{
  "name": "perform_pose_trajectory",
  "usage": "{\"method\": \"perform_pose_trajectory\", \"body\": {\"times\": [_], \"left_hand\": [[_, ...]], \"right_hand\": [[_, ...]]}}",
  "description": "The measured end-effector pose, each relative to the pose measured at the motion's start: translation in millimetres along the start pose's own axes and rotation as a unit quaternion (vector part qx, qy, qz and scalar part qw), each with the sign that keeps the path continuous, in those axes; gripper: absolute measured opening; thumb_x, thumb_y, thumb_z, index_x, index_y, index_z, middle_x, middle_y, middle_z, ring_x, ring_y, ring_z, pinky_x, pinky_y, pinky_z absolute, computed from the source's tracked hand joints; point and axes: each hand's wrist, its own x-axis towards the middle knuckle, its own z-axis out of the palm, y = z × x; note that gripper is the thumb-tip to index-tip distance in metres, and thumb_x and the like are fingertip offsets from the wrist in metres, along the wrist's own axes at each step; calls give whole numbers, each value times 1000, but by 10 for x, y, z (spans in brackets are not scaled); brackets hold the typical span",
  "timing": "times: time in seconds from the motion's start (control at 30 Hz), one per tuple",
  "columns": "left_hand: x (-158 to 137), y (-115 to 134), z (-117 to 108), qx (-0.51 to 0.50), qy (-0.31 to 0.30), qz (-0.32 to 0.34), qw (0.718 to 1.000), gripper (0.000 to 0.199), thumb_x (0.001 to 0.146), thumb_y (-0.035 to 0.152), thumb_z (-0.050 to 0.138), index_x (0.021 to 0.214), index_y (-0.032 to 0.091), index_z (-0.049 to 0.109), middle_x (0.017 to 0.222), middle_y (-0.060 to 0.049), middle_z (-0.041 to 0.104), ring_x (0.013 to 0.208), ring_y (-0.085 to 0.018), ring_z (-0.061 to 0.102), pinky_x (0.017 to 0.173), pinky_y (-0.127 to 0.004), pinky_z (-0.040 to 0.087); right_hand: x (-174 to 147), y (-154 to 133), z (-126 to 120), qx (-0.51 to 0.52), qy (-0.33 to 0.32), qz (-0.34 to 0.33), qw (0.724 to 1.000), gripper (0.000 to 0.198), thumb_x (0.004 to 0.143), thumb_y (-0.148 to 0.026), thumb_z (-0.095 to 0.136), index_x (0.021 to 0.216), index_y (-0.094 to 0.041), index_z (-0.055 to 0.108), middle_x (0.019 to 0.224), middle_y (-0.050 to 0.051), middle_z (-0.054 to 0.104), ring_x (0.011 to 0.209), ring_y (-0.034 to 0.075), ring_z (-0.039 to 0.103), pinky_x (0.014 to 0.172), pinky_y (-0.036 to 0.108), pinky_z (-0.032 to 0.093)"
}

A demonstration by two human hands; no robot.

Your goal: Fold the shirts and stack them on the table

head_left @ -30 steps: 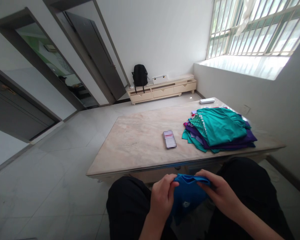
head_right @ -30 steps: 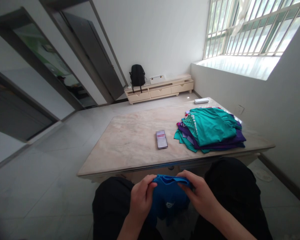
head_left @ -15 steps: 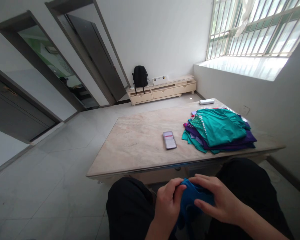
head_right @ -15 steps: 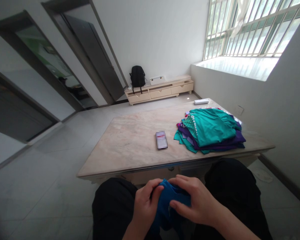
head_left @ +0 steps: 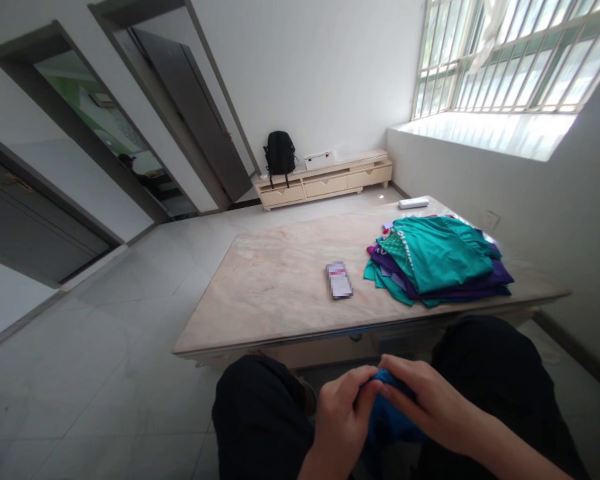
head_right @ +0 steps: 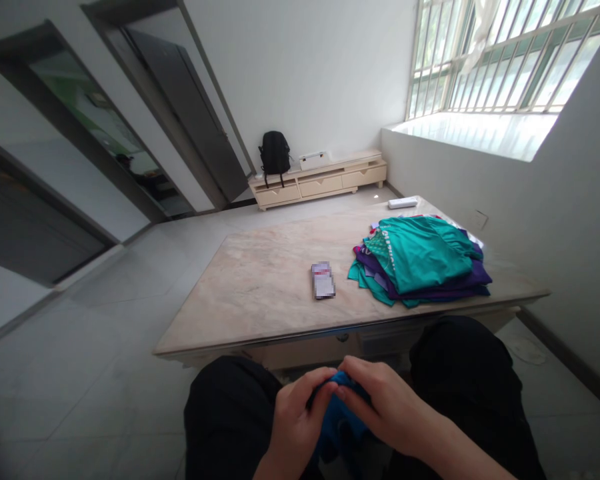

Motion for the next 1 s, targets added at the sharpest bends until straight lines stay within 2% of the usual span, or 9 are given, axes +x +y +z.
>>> {"method": "perform_pose_trajectory", "body": {"times": [0.2, 0.33, 0.4, 0.5, 0.6, 0.67, 0.8, 1.0], "left_hand": [[-70, -109, 15, -19, -13, -5, 1000, 17, 97, 27, 62, 113, 27, 67, 100, 0, 79, 88, -13, 75, 81, -16, 56], [-211, -223, 40, -21, -53, -82, 995, 41, 92, 42, 69, 129, 26, 60, 86, 0, 75, 73, -14, 71, 73, -21, 57], [-267, -255, 33, -27, -103, -116, 987, 49, 91, 42, 70, 135, 26, 55, 95, -1, 76, 81, -16, 71, 79, -24, 56], [-304, -270, -16, -40, -187, -144, 971, 36, 95, 37, 62, 130, 27, 60, 116, -4, 73, 103, -19, 69, 93, -27, 52], [-325, -290, -72, -22, -238, -167, 957, 18, 97, 32, 56, 103, 22, 70, 100, -4, 73, 95, -19, 68, 84, -26, 50], [-349, -315, -84, -4, -244, -184, 952, 15, 95, 26, 56, 94, 20, 70, 93, -3, 71, 89, -19, 66, 78, -26, 48], [-397, -359, -25, 3, -223, -214, 951, 14, 86, 13, 58, 92, 20, 68, 93, -1, 69, 89, -17, 63, 78, -25, 45], [-441, -430, 167, 33, -188, -241, 952, 15, 76, 12, 64, 88, 21, 63, 90, -1, 65, 89, -19, 60, 76, -27, 43]], "right_hand": [[17, 43, 9, 23, -22, -23, 999, 23, 102, -37, 51, 115, -22, 62, 100, 4, 72, 89, 15, 67, 76, 23, 44], [14, 86, 5, -21, -20, -47, 998, 22, 103, -36, 50, 108, -22, 66, 90, 2, 71, 77, 13, 66, 69, 22, 41], [-1, 102, -16, -49, -11, -66, 997, 22, 103, -35, 49, 107, -21, 66, 87, 2, 70, 75, 13, 65, 67, 23, 40], [-45, 114, -92, -85, 0, -94, 992, 21, 103, -33, 50, 110, -21, 65, 85, 2, 68, 74, 13, 64, 66, 23, 40], [-101, 115, -192, -110, 8, -104, 989, 19, 103, -30, 50, 112, -21, 64, 87, 3, 69, 75, 13, 65, 66, 23, 40], [-131, 109, -243, -124, 12, -103, 987, 19, 103, -29, 50, 112, -21, 63, 88, 3, 70, 75, 13, 66, 65, 24, 41], [-156, 70, -272, -137, 17, -99, 985, 18, 102, -29, 51, 111, -21, 64, 86, 3, 70, 73, 13, 67, 64, 24, 42], [-156, 9, -270, -134, 53, -84, 986, 18, 101, -28, 52, 111, -22, 65, 94, 4, 75, 79, 14, 71, 70, 22, 50]]}}
